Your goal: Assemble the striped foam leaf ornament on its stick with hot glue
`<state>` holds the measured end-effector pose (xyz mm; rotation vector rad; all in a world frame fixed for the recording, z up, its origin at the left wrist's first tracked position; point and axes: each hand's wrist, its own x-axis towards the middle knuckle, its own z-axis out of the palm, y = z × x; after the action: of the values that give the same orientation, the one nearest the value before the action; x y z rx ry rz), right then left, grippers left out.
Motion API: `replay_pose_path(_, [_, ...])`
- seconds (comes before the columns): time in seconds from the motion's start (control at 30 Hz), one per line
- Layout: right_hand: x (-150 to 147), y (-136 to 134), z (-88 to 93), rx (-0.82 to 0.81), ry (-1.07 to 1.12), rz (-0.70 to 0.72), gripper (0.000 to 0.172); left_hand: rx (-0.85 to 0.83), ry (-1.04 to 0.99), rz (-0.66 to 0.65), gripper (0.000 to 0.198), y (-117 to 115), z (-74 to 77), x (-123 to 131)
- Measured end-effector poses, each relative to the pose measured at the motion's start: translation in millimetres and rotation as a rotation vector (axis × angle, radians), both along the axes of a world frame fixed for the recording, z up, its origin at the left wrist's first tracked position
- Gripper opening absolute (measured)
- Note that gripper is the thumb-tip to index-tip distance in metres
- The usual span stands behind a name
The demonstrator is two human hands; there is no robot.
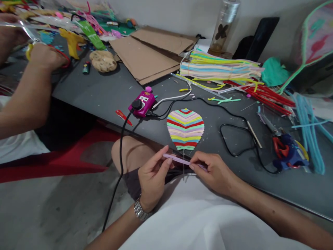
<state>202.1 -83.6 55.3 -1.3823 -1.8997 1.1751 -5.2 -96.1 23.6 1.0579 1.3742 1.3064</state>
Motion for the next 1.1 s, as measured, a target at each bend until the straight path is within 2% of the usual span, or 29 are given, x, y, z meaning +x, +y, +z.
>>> replay_pose_path(0.43, [0.6, 0.9, -4.2, 0.216, -0.107, -0.008, 0.012, -0.092, -0.092, 0.032, 0.043, 3.1, -12.9, -3.4])
replay_pose_path(0.7, [3.5, 3.9, -6.0, 0.305, -0.112, 0.029, 0.013, -0.114, -0.11, 0.067, 0.036, 10.6, -16.3, -8.2])
replay_pose_path(0.93, [10.7, 5.4, -8.1, 0.552, -0.161, -0.049, 0.015, -0.134, -0.144, 0.064, 0.033, 13.4, -16.3, -11.6])
replay_pose_path(1.1, [13.9, 5.1, -8.2, 0.587, -0.23, -0.011, 0.018, -0.15, -0.125, 0.04, 0.029, 12.9, -19.6, -13.3])
